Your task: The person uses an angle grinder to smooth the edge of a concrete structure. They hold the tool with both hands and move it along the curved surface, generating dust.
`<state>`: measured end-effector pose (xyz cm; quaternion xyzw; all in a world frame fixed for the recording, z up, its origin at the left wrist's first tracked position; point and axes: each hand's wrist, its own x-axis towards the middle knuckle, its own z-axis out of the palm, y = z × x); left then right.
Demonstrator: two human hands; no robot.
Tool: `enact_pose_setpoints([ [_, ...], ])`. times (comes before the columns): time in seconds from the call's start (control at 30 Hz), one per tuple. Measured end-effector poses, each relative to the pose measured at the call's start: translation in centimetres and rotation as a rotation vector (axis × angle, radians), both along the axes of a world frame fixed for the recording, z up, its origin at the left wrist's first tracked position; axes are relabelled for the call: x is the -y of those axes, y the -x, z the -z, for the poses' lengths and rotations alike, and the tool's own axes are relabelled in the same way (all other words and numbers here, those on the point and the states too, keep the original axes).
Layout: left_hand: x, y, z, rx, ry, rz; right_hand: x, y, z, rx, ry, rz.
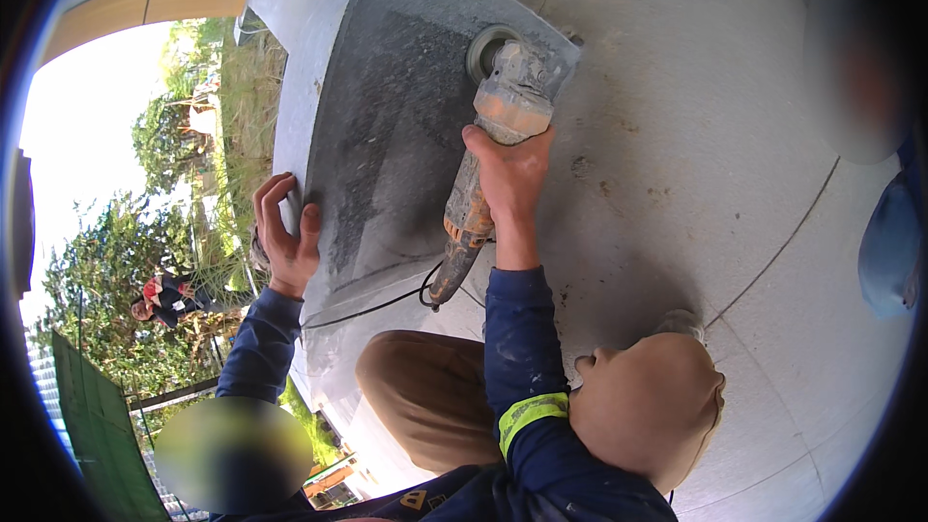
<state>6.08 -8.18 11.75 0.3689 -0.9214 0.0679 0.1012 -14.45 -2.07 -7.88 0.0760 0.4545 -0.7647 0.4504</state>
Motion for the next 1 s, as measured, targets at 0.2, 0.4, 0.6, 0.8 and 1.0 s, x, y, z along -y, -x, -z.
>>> enact_pose_setpoints([
  [0.2,-0.1,-0.1,0.1,0.008,0.007,0.002,-0.8,-0.3,-3.8,-0.103,0.047,-0.048],
  [0.4,0.0,0.1,0.1,0.014,0.007,0.004,0.4,1.7,-2.4,-0.122,-0.024,0.027],
  [0.6,-0.1,-0.1,0.1,0.007,0.008,0.005,-0.6,0.3,-3.0,-0.082,0.02,-0.076],
  [0.8,-0.1,0.1,0.1,0.017,0.02,0.004,0.4,2.2,-2.7,-0.036,0.017,-0.006],
  [1.0,-0.1,-0.2,0.1,0.007,0.008,0.004,-0.5,0.3,-0.4,-0.034,-0.016,-0.035],
])
